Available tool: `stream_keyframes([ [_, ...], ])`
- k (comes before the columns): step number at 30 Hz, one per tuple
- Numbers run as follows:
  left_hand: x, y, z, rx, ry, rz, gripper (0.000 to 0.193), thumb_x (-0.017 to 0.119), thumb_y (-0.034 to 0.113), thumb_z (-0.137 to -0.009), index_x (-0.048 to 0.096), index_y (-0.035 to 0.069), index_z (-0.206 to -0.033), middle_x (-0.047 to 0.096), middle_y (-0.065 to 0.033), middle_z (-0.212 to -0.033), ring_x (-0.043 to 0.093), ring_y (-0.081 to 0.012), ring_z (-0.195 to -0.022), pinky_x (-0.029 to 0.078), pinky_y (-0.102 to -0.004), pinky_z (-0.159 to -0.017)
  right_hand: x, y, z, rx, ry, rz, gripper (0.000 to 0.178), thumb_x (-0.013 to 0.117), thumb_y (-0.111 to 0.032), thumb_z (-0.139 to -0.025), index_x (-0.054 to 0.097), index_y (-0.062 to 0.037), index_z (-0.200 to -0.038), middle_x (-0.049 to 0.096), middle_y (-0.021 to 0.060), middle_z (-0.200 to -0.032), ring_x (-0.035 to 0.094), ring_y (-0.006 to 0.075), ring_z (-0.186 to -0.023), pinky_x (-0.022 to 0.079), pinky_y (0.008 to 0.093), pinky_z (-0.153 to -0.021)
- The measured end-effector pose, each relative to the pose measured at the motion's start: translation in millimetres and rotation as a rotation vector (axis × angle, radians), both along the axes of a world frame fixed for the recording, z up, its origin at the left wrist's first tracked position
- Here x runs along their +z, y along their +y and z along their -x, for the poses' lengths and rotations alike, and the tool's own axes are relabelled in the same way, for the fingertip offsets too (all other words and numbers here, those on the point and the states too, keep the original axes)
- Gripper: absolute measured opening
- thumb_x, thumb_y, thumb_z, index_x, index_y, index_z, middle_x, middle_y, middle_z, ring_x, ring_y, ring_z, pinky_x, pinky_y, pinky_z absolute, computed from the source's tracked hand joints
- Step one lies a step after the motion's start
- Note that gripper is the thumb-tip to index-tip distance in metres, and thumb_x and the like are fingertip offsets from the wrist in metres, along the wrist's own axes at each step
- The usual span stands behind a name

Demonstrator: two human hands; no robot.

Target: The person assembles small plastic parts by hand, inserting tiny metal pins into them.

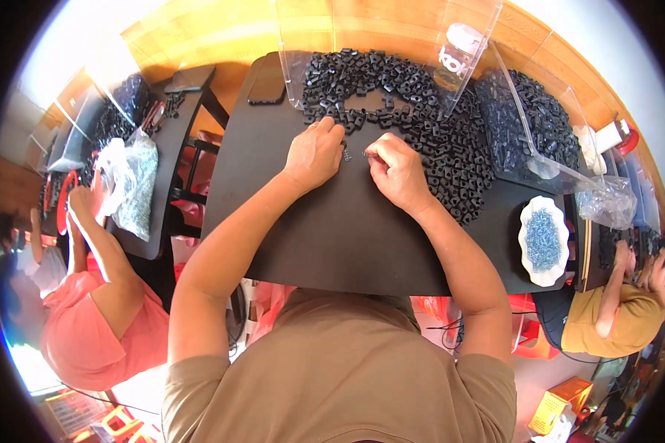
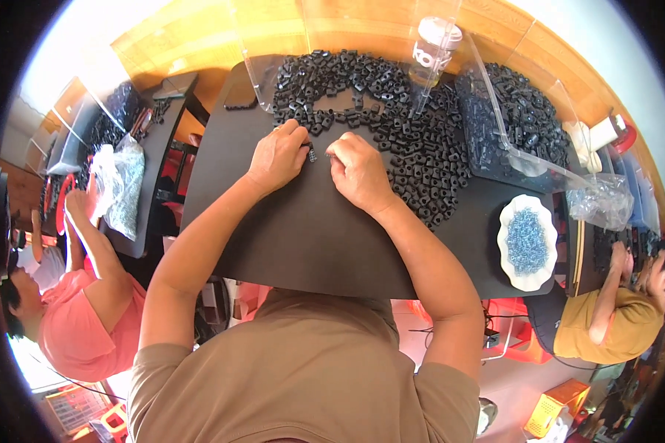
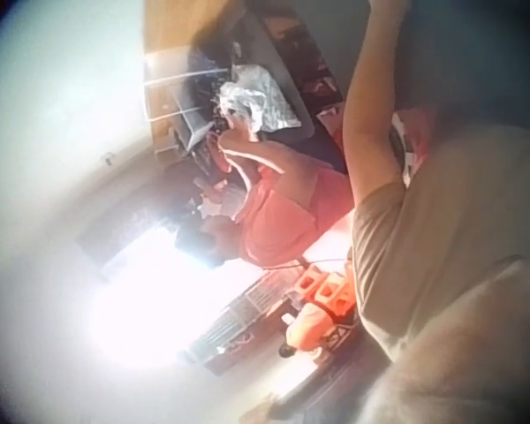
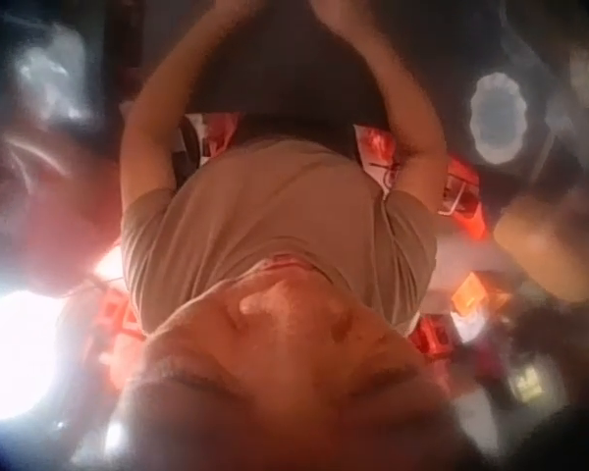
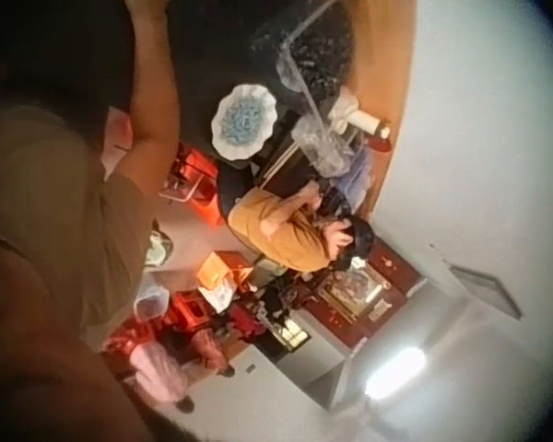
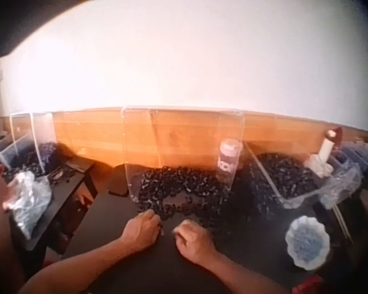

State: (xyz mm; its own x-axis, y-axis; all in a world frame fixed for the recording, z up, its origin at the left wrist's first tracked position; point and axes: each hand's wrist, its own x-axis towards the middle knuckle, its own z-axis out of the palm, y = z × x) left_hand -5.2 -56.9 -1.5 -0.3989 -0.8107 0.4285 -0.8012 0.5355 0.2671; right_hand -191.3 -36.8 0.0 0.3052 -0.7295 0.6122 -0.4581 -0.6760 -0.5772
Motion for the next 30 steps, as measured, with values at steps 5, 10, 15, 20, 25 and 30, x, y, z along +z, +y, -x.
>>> stream_keyframes([
  [5, -3, 0, -6, -0.028, 0.207, -0.097, 0.009, 0.059, 0.007, -0.077, 0.055, 0.003, -0.084, 0.056, -0.0138, -0.081, 0.057, -0.033, -0.074, 0.048, -0.0403, -0.065, 1, 1, 0, -0.006, 0.008, 0.065, 0.016, 0.06, 0.007, -0.068, 0.055, -0.0027, -0.079, 0.053, 0.0092, -0.078, 0.056, 0.0294, -0.074, 0.047, 0.0388, -0.062],
  [10, 4, 1, -8, 0.026, 0.574, -0.507, 0.015, 0.055, 0.004, -0.084, 0.059, 0.002, -0.099, 0.056, -0.0031, -0.073, 0.051, -0.0106, -0.064, 0.043, -0.0251, -0.058, 1, 3, -2, -0.006, -0.012, 0.083, 0.017, 0.06, 0.007, -0.068, 0.054, -0.003, -0.081, 0.054, 0.0091, -0.077, 0.056, 0.0294, -0.073, 0.046, 0.0388, -0.062],
  [15, 12, 14, -11, -0.072, 0.998, -0.877, 0.016, 0.049, 0.004, -0.09, 0.062, 0.003, -0.1, 0.058, 0.0003, -0.077, 0.051, -0.0068, -0.064, 0.042, -0.0188, -0.057, 4, 6, -7, 0.013, -0.047, 0.096, 0.02, 0.061, 0.009, -0.068, 0.054, -0.0025, -0.082, 0.055, 0.0094, -0.078, 0.056, 0.0291, -0.073, 0.047, 0.0377, -0.061],
  [20, 12, 25, -18, -0.172, 1.343, -1.121, 0.014, 0.052, 0.005, -0.091, 0.056, 0.001, -0.103, 0.06, -0.0054, -0.08, 0.057, -0.0108, -0.067, 0.047, -0.0213, -0.06, 8, 10, -11, 0.061, -0.154, 0.029, 0.017, 0.062, 0.013, -0.072, 0.057, 0.0008, -0.084, 0.058, 0.0087, -0.081, 0.058, 0.0171, -0.065, 0.048, 0.0261, -0.054],
  [25, 0, 34, -20, -0.324, 1.553, -1.205, 0.018, 0.058, 0.009, -0.089, 0.053, 0.001, -0.103, 0.062, -0.0084, -0.087, 0.06, -0.0146, -0.073, 0.048, -0.0226, -0.062, 14, 20, -17, 0.256, -0.344, -0.22, 0.009, 0.059, 0.009, -0.081, 0.059, 0.0037, -0.088, 0.058, 0.009, -0.088, 0.058, 0.0111, -0.069, 0.051, 0.022, -0.056],
  [30, -3, 39, -20, -0.346, 1.659, -1.226, 0.016, 0.06, 0.01, -0.088, 0.053, 0.003, -0.102, 0.062, -0.0084, -0.087, 0.061, -0.016, -0.074, 0.048, -0.0241, -0.063, 14, 23, -19, 0.27, -0.403, -0.376, 0.007, 0.058, 0.007, -0.083, 0.06, 0.0034, -0.089, 0.058, 0.0083, -0.09, 0.058, 0.0099, -0.07, 0.051, 0.0209, -0.056],
])
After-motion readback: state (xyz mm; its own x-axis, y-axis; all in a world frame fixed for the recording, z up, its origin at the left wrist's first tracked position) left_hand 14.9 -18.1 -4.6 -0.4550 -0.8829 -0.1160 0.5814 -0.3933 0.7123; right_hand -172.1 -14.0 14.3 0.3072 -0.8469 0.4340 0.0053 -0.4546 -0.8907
